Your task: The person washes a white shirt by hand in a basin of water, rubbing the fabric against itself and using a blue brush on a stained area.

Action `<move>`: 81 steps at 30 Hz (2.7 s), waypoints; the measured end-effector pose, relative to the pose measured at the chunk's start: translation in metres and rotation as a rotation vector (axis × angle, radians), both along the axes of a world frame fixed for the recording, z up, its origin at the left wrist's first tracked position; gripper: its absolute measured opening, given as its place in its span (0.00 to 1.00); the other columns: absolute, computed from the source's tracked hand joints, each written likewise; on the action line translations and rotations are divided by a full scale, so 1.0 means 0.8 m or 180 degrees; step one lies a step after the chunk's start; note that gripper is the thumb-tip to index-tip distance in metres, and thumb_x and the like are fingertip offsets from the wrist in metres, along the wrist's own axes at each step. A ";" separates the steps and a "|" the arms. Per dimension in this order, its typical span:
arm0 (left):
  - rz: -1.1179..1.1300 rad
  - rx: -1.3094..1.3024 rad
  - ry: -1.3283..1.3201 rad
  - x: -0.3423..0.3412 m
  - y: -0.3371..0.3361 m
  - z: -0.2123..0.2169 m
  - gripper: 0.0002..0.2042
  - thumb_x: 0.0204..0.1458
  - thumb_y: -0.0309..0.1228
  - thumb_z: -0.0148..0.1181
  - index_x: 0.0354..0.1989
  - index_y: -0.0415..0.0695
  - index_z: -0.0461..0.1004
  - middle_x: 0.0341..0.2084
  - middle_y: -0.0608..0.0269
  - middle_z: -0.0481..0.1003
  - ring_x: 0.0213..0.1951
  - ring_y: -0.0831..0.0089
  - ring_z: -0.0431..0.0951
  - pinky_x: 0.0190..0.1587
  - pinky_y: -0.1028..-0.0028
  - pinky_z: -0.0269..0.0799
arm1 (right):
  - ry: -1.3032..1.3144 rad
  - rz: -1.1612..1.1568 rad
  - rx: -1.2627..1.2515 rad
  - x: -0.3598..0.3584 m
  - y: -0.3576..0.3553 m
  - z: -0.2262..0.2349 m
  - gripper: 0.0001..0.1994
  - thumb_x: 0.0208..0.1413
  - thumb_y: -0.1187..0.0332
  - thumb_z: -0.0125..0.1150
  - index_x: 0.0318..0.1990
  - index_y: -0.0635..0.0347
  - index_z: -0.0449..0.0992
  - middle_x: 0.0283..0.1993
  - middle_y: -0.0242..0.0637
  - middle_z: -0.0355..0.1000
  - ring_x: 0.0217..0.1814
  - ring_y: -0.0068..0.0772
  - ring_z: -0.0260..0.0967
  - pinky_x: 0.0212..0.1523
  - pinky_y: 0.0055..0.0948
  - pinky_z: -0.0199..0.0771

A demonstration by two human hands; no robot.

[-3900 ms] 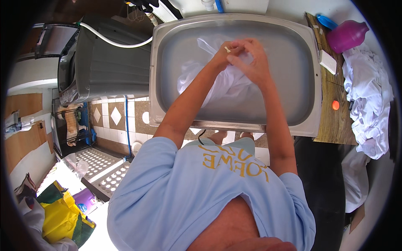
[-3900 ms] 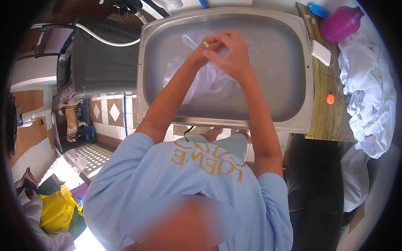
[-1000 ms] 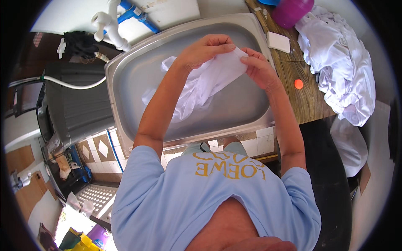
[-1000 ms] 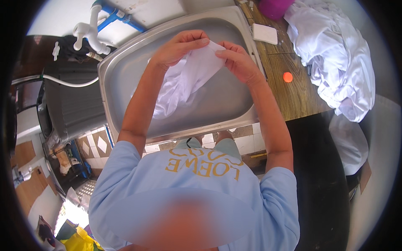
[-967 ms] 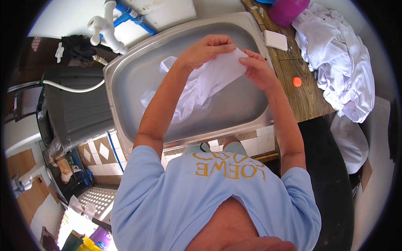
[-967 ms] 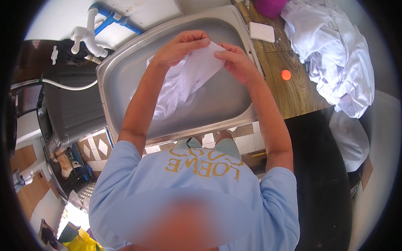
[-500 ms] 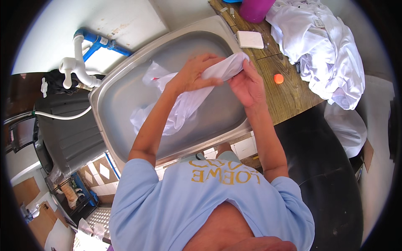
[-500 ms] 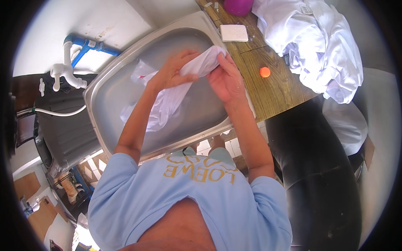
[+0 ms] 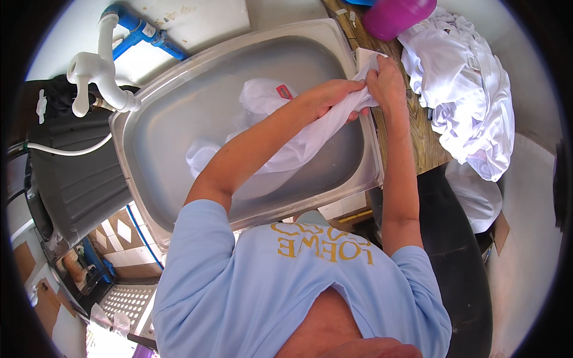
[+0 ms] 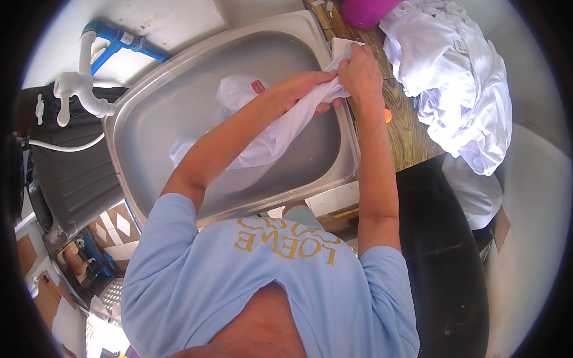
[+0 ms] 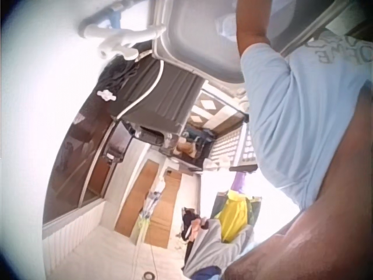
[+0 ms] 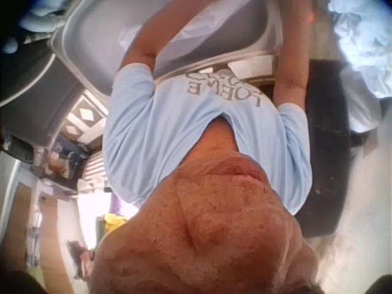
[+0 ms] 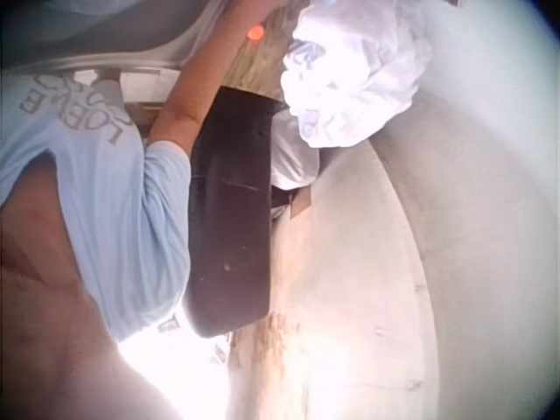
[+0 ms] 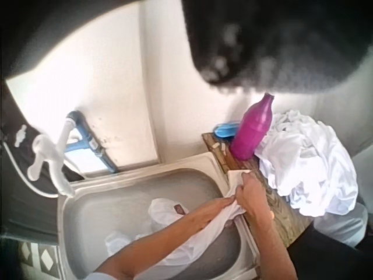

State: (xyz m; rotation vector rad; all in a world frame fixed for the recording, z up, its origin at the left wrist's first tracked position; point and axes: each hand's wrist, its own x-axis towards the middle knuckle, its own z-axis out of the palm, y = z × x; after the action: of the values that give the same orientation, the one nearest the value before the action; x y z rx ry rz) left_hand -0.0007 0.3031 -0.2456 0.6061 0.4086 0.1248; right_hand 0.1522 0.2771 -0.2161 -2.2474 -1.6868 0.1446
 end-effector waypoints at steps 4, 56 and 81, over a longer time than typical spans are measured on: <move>-0.0026 -0.0245 -0.0041 0.002 -0.005 -0.004 0.17 0.63 0.42 0.40 0.43 0.43 0.70 0.23 0.60 0.73 0.15 0.77 0.68 0.16 0.77 0.65 | -0.0509 0.0070 -0.0451 -0.018 -0.006 0.025 0.17 0.52 0.70 0.49 0.50 0.61 0.72 0.53 0.45 0.68 0.52 0.50 0.69 0.50 0.44 0.70; 0.2870 0.0475 -0.0156 -0.167 -0.015 0.035 0.08 0.58 0.34 0.56 0.40 0.43 0.76 0.32 0.70 0.77 0.34 0.82 0.76 0.39 0.77 0.73 | 0.2072 0.1837 0.0009 -0.077 0.094 0.047 0.12 0.57 0.66 0.56 0.47 0.58 0.76 0.40 0.28 0.72 0.39 0.20 0.66 0.42 0.23 0.66; 0.3996 0.0577 0.0064 -0.207 -0.037 -0.026 0.09 0.60 0.36 0.54 0.34 0.44 0.74 0.26 0.72 0.75 0.27 0.84 0.72 0.32 0.80 0.71 | 0.2052 0.2335 0.0515 -0.141 0.168 0.113 0.10 0.59 0.67 0.52 0.46 0.57 0.71 0.25 0.24 0.62 0.26 0.14 0.58 0.27 0.18 0.61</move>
State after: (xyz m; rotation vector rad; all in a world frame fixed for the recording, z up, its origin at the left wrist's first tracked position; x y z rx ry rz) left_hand -0.1663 0.2737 -0.2668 0.4498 0.7568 1.3648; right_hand 0.0396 0.4116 -0.1256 -1.1726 -1.9276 0.7696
